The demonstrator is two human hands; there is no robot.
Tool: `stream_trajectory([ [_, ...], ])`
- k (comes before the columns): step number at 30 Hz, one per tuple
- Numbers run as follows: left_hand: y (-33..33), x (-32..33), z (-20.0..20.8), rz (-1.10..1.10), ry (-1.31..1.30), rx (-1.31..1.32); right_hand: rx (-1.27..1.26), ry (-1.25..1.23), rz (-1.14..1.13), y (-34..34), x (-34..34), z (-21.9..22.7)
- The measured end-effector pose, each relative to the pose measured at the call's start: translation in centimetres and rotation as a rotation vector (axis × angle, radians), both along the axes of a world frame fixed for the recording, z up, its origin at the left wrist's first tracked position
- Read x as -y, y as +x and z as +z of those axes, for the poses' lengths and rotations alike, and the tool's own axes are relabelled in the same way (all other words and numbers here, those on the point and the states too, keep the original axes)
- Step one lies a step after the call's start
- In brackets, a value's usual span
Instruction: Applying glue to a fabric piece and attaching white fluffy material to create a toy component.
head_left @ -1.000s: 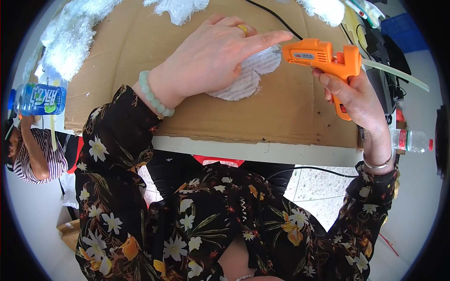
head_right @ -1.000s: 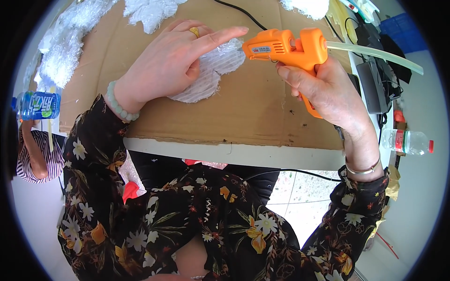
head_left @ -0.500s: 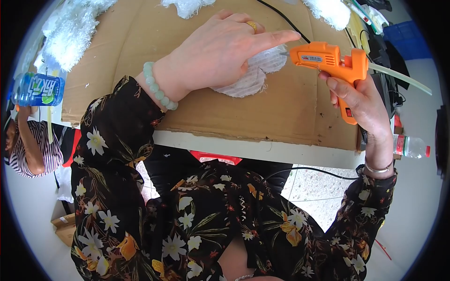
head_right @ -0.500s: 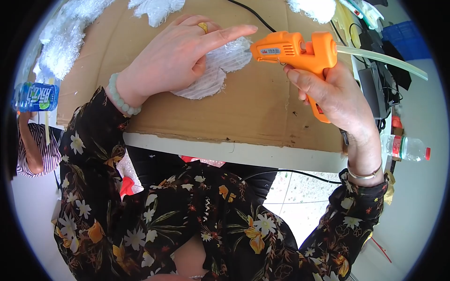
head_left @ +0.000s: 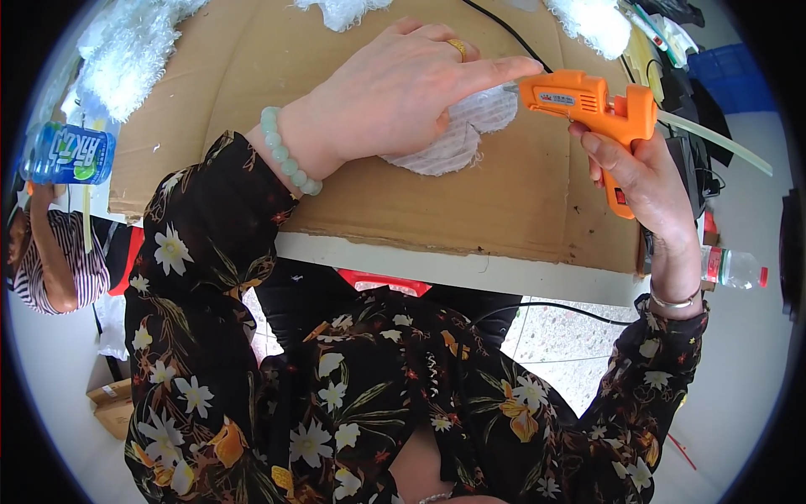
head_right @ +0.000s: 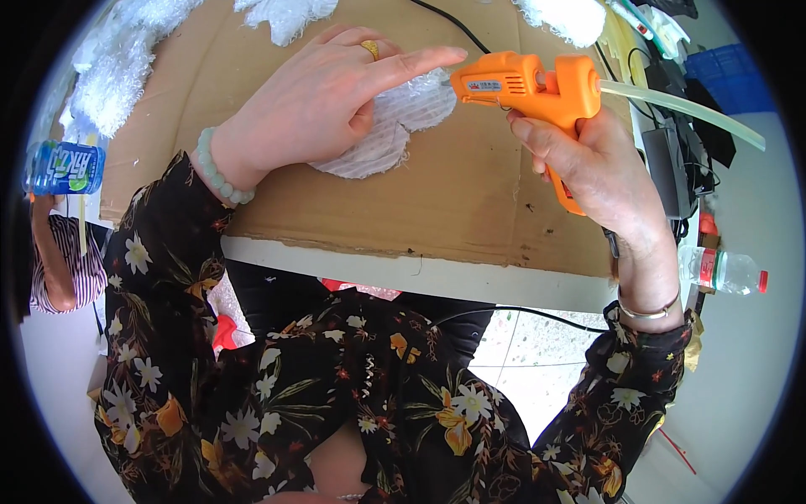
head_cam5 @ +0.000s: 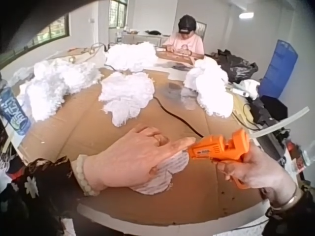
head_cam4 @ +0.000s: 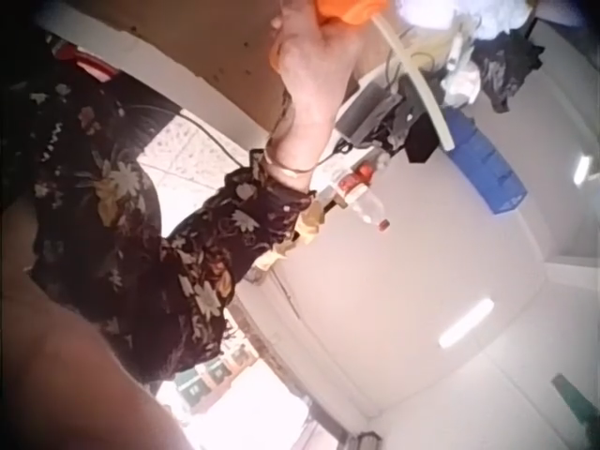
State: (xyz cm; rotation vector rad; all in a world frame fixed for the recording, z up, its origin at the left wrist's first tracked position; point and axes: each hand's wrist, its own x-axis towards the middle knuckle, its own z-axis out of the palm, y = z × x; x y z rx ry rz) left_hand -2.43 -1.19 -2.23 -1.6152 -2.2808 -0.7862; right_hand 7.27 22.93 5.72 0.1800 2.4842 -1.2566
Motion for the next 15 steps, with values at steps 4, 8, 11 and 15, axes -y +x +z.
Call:
stream_trajectory([
  [4, 0.0, 0.0, 0.0, 0.017, 0.056, -0.064, 0.014, -0.029, -0.011, 0.6, 0.2, 0.6],
  [8, 0.0, 0.1, 0.1, 0.014, 0.015, -0.022, 0.05, -0.04, -0.022, 1.4, 0.1, 0.8],
  [11, -0.1, 0.1, 0.0, 0.012, 0.014, -0.005, -0.039, -0.059, -0.08, 1.9, 1.5, 1.1],
  [15, 0.0, 0.2, 0.2, 0.013, 0.019, -0.009, 0.039, -0.048, -0.022, 1.5, 0.6, 0.9],
])
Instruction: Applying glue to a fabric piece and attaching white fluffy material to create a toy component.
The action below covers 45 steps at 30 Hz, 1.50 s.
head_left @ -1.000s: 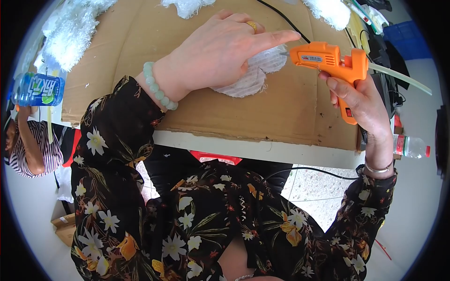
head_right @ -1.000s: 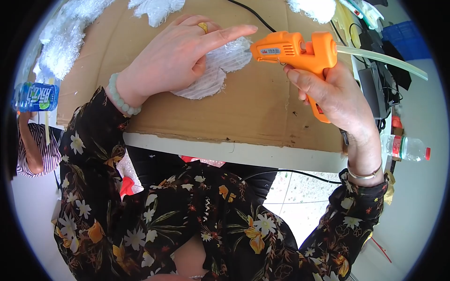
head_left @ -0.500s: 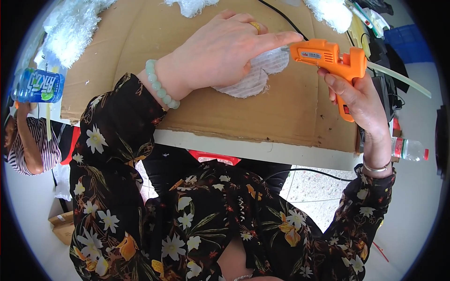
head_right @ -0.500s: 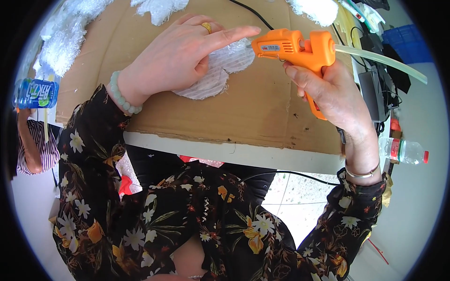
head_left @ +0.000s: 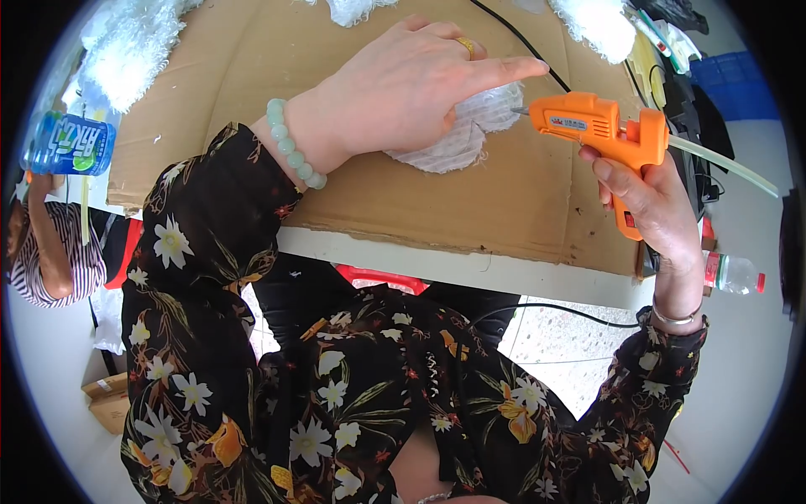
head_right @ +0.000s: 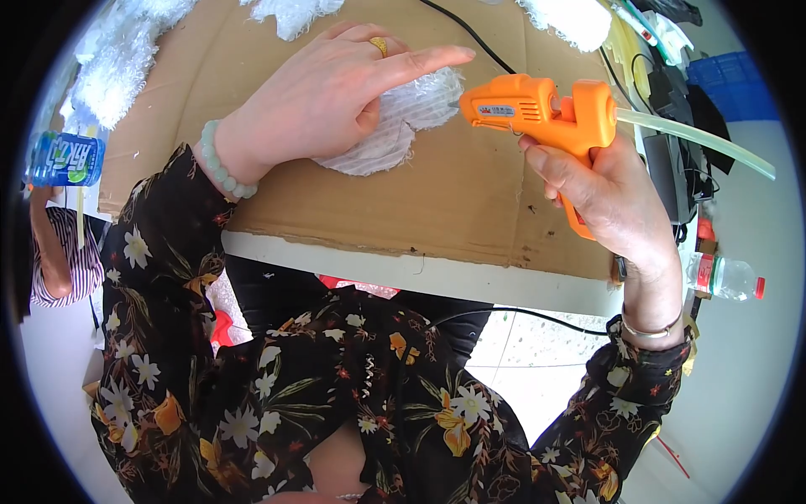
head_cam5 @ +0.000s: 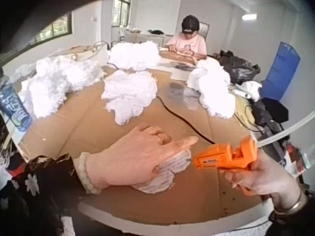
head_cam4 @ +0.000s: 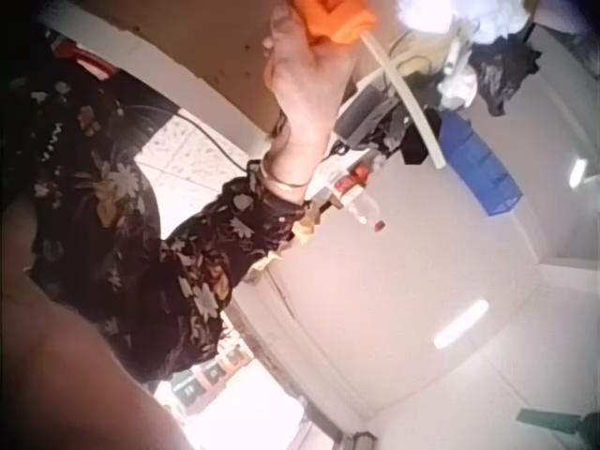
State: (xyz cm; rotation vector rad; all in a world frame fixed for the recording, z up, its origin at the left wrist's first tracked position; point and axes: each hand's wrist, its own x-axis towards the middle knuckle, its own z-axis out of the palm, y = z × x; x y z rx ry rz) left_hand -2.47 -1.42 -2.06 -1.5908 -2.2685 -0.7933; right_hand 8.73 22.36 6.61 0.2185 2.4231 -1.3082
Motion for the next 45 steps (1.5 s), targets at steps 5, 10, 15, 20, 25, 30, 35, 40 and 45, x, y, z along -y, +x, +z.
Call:
stream_trajectory([
  [5, 0.1, 0.0, 0.1, -0.002, 0.0, -0.002, -0.069, -0.127, -0.037, 0.0, -0.3, -0.5],
  [10, 0.1, 0.0, 0.0, 0.021, -0.019, -0.022, -0.065, -0.111, -0.039, -0.1, 0.0, -0.5],
  [15, -0.2, 0.0, -0.1, 0.009, -0.018, -0.028, -0.035, -0.04, -0.049, 0.2, -0.1, -0.3],
  [20, -0.3, 0.4, 0.4, -0.001, -0.01, -0.027, -0.012, -0.039, -0.063, 0.2, 0.0, -0.1],
  [25, -0.1, 0.1, 0.4, -0.008, -0.011, -0.004, 0.003, -0.104, -0.087, -0.1, -0.4, -0.2],
  [30, -0.1, 0.1, 0.0, 0.015, -0.015, -0.021, 0.022, -0.212, -0.094, -0.5, -1.5, -0.7],
  [35, -0.3, -0.1, -0.2, 0.008, -0.017, -0.019, -0.02, -0.223, -0.121, -0.9, -1.5, -1.1],
  [40, -0.3, -0.1, -0.5, 0.014, -0.045, -0.004, -0.001, -0.201, -0.101, -1.6, -2.0, -2.4],
  [45, -0.4, -0.1, -0.5, 0.019, -0.074, 0.012, 0.01, -0.195, -0.106, -1.1, -1.5, -2.1],
])
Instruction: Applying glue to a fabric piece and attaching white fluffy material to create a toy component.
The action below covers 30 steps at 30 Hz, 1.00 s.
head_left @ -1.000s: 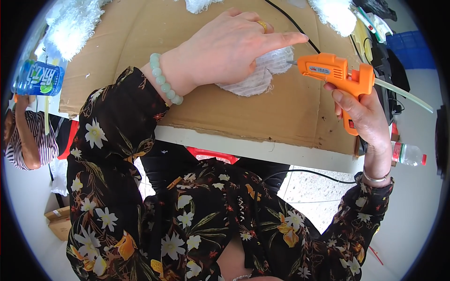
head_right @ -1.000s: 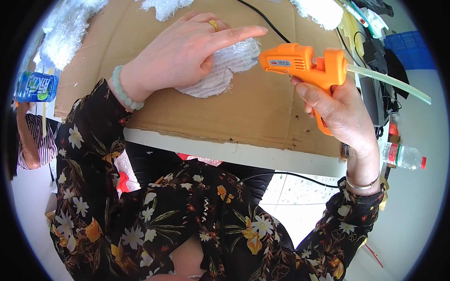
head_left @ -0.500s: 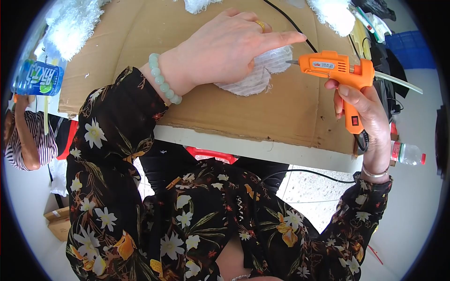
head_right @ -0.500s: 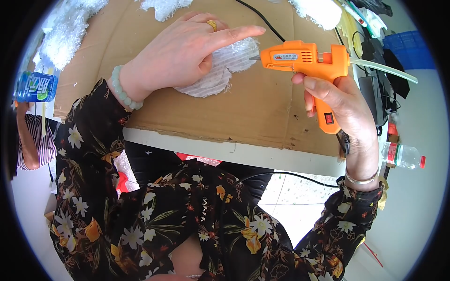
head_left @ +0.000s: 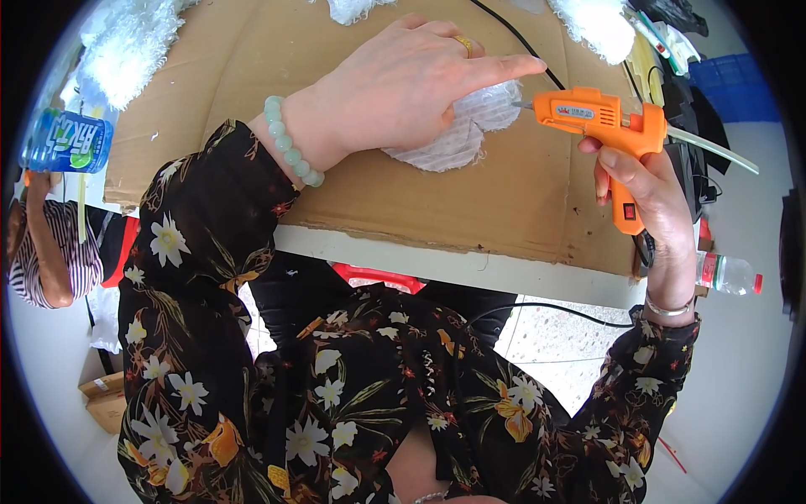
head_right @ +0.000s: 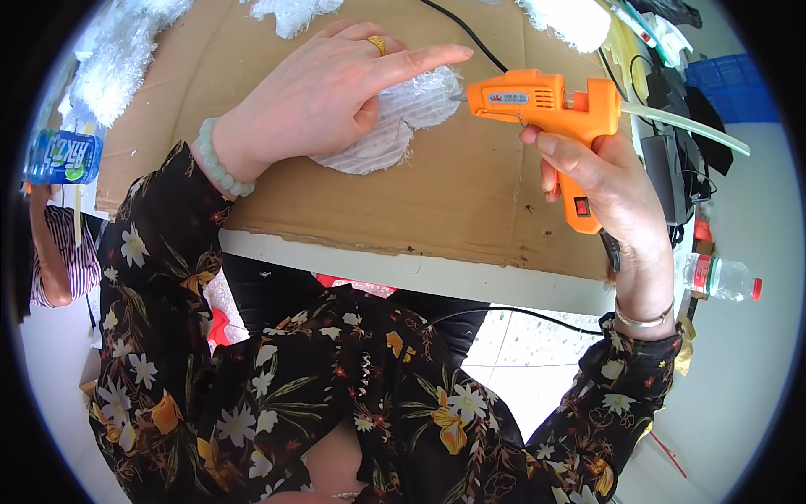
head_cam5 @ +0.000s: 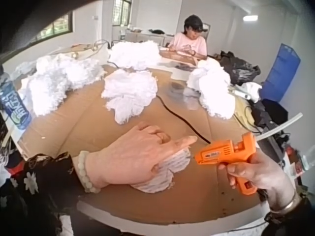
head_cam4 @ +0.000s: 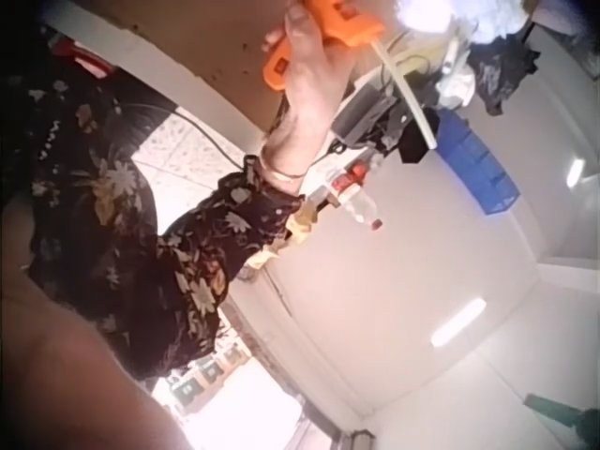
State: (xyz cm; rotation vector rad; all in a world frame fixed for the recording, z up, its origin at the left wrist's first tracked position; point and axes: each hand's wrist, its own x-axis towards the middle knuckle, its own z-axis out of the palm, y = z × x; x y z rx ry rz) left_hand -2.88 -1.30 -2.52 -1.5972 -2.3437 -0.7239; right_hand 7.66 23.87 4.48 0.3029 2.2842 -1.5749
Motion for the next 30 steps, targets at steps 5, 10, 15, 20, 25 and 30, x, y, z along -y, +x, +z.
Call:
stream_trajectory([
  [5, -0.3, 1.1, 1.9, -0.06, -0.164, 0.05, 0.005, 0.018, 0.01, 0.5, 0.8, 0.3],
  [10, -0.5, 1.2, 1.8, -0.058, -0.13, 0.039, 0.031, 0.027, 0.027, 0.4, 1.3, 0.5],
  [15, -0.4, 1.1, 2.0, -0.06, -0.134, 0.043, 0.02, -0.003, 0.036, 0.4, 2.0, 0.8],
  [20, -0.5, 0.9, 1.8, -0.064, -0.117, 0.05, -0.004, -0.001, 0.017, 0.7, 0.9, 0.9],
  [25, -0.3, 1.3, 2.0, -0.057, -0.123, 0.032, -0.015, 0.009, 0.037, 0.9, 1.4, 0.9],
  [30, -0.4, 1.0, 2.2, -0.059, -0.131, 0.042, -0.019, 0.06, 0.035, 0.8, 1.1, 1.2],
])
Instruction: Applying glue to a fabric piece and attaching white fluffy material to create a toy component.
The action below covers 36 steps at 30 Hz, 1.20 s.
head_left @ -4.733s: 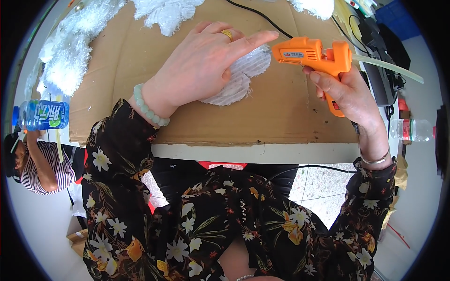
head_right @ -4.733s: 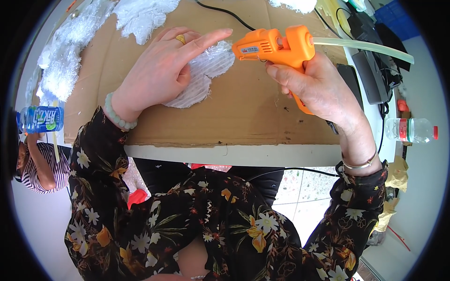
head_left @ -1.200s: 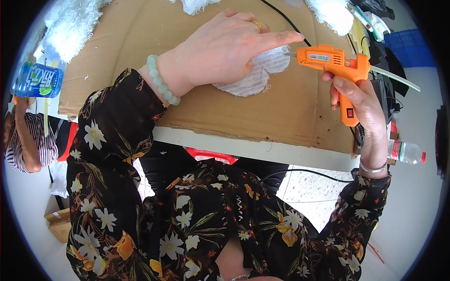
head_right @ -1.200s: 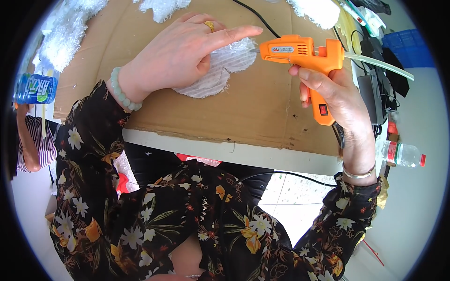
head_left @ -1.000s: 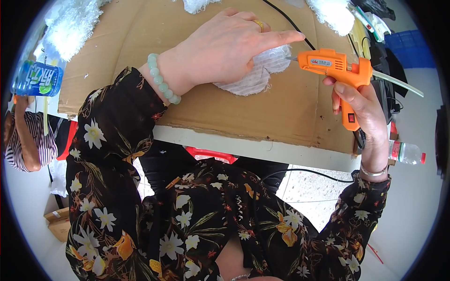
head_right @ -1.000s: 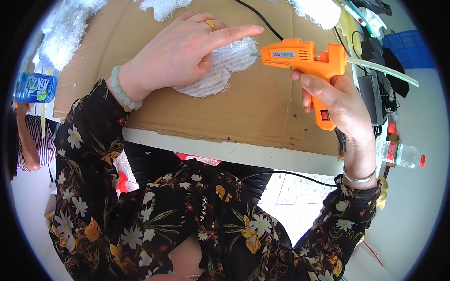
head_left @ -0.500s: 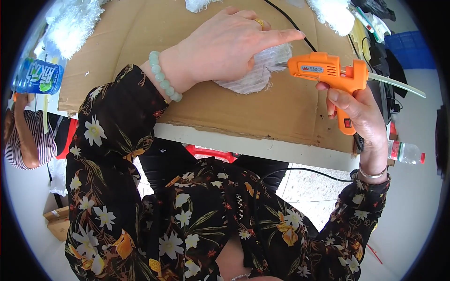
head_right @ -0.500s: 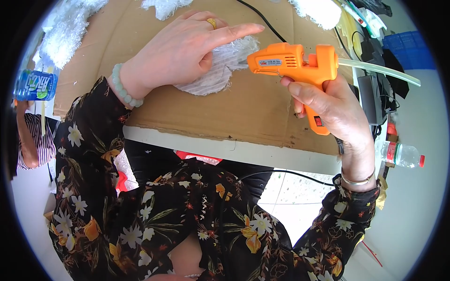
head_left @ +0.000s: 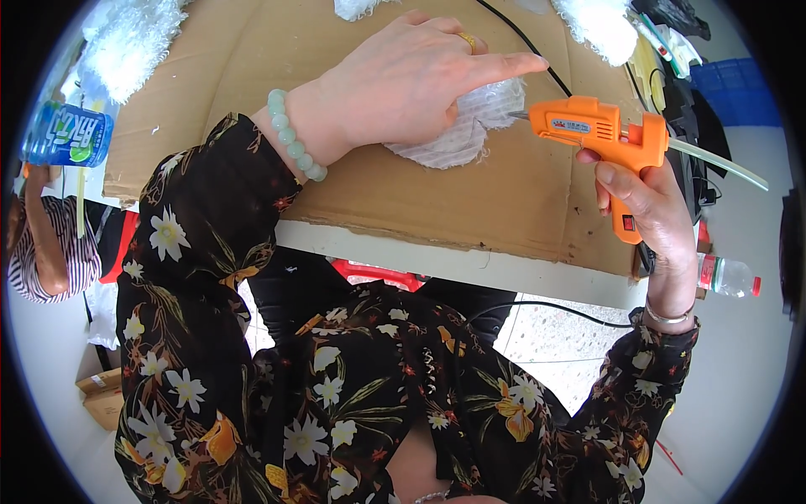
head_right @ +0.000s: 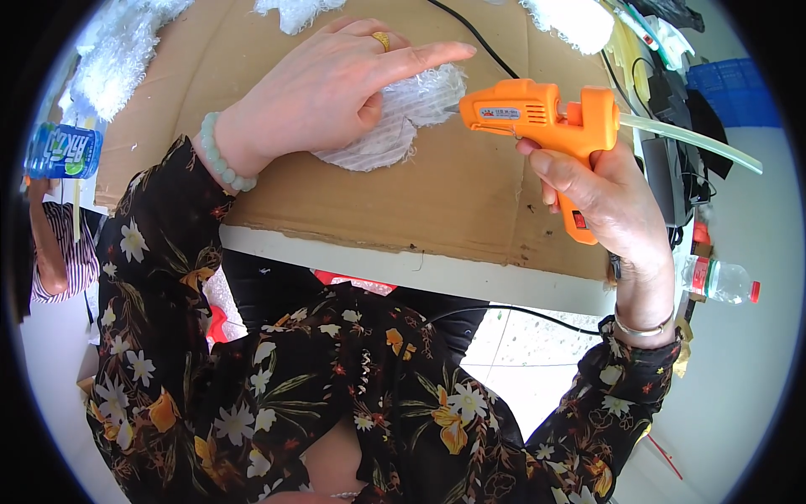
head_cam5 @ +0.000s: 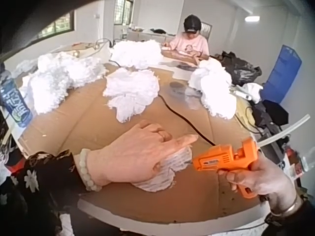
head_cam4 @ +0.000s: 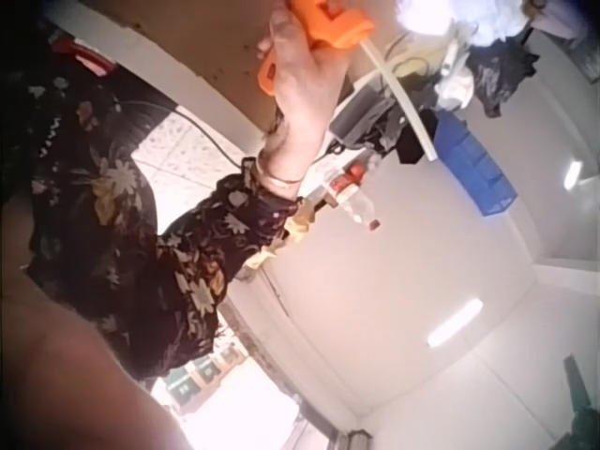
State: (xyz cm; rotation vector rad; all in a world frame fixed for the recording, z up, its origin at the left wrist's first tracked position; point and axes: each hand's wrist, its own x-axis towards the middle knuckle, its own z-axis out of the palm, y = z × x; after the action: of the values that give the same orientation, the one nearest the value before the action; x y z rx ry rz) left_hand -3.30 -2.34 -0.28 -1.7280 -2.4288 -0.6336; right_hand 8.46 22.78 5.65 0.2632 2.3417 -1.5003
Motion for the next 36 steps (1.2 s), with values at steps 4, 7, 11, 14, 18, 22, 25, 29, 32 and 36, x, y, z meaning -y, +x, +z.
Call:
stream_trajectory([
  [4, 0.0, 0.3, 0.1, 0.003, 0.0, -0.002, 0.019, -0.015, 0.005, -0.1, -0.2, -0.1],
  [7, -0.1, 0.2, 0.1, -0.001, 0.004, 0.003, 0.015, -0.039, 0.0, 0.1, -0.4, -0.1],
  [11, -0.1, 0.0, 0.0, 0.002, -0.018, -0.015, -0.007, -0.036, 0.022, 0.2, -0.6, -0.3],
  [14, 0.0, 0.3, 0.1, 0.006, -0.016, -0.012, 0.004, -0.036, 0.032, 0.2, -0.5, -0.1],
  [18, 0.0, 0.2, 0.0, 0.004, 0.002, -0.028, -0.009, -0.015, 0.027, 0.3, -0.2, 0.0],
  [22, -0.1, 0.3, 0.2, 0.008, -0.027, -0.013, -0.005, -0.021, 0.016, 0.3, -0.1, 0.0],
  [25, -0.1, 0.2, 0.0, 0.004, -0.008, -0.026, -0.005, -0.016, 0.011, 0.4, -0.2, -0.1],
  [29, 0.0, 0.2, 0.1, 0.013, -0.027, 0.007, -0.043, 0.017, -0.008, 0.7, 0.8, 0.0],
  [32, -0.1, 0.4, 0.1, 0.02, -0.017, -0.01, -0.039, 0.033, -0.005, 0.5, 1.3, 0.0],
  [36, -0.2, 0.3, 0.0, 0.009, -0.027, -0.036, -0.011, 0.045, 0.011, 0.4, 1.3, -0.2],
])
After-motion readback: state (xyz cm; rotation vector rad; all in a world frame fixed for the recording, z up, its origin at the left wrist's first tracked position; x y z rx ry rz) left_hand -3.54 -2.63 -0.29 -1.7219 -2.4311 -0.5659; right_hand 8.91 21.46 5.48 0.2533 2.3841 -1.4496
